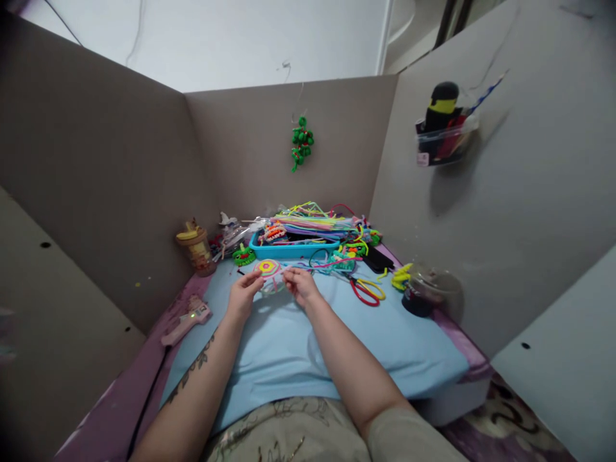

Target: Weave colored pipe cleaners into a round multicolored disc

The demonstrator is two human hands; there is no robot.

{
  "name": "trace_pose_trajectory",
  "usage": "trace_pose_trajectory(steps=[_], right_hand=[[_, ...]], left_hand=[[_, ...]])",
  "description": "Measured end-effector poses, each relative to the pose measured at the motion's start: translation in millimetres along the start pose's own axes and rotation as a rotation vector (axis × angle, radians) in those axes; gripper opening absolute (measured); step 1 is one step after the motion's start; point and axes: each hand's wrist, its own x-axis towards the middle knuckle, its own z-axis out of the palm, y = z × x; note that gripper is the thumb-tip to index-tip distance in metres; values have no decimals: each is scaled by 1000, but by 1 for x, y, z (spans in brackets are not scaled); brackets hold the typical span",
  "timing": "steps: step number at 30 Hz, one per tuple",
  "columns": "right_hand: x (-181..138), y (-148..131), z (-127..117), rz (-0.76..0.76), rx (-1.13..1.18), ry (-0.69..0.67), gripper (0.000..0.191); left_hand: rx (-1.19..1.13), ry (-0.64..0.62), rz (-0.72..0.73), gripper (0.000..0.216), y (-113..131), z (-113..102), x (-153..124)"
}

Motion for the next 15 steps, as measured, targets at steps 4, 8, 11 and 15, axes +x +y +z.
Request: trace_pose_trajectory(steps=[4,8,11,15], right_hand=[[-2,5,1,104,-151,-77,25],[-5,8,2,135,-198,-145,27],[-7,8,4,141,-239,-148,27],[-4,11,6,23,-259,-76,25]], left_hand=[[7,-48,15,43,-1,1,-2],[37,-51,24,40,-2,1,-2],[45,-54,28,40,-2,2,-2],[84,-72,50,48,0,4,-3]])
